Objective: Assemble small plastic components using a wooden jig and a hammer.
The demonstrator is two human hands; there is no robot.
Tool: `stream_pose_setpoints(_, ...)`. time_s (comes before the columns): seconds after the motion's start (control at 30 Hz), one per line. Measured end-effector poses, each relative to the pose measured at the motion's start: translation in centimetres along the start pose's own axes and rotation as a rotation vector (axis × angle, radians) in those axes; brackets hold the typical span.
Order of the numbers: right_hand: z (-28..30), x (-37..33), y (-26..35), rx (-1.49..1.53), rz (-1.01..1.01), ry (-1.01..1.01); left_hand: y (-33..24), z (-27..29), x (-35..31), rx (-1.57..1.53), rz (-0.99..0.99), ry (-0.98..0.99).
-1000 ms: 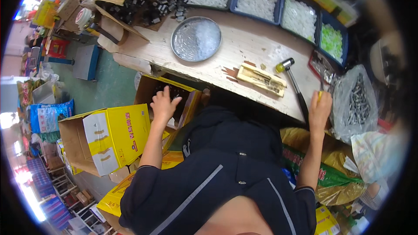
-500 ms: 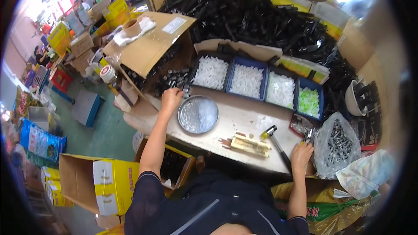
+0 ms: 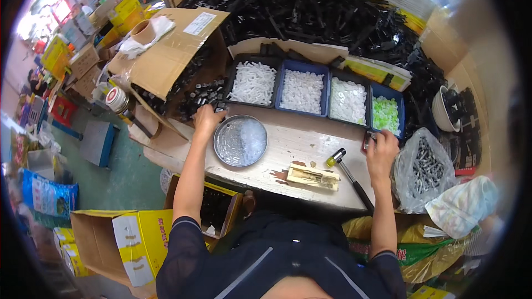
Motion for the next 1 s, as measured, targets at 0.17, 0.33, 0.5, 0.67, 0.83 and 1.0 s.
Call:
stream_pose_setpoints(0.17,-3.4,7.7,5.8,0.167,0.240,-0.102,-0.2,-0.5,0.2,0.034,-0.024,0.058)
stream_pose_setpoints(0.33,-5.3,17.8,9.7,0.161,0.334,-0.303,2.7,-0.1,-1.3,0.010,-0.243,-0.093)
stream_pose_setpoints(0.5,-7.8,26.7,13.3,0.046,0.191,-0.319,4.4,0.0,-4.3,-0.098,-0.423,-0.283)
stream_pose_setpoints(0.67,-11.1,31.9,16.4,-0.065,-0.048,-0.108,3.9,-0.1,-5.7,-0.079,-0.500,-0.390)
stream_pose_setpoints(0.83,-12.4,33.5,15.8,0.003,-0.092,0.165,4.1,0.1,-5.5,-0.127,-0.471,-0.392)
stream_pose_setpoints(1.0,-11.9,33.9,13.2,0.162,-0.190,0.238,4.7,0.1,-5.7,-0.200,-0.424,-0.392)
Point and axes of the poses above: each hand's wrist, its own x-axis towards the middle knuckle, its own z-axis out of the back of the hand, y = z × x, the point moved 6 cm from there along x, towards the middle knuckle, and after that the axes turned 4 degrees about -x, right-handed, at the moved point
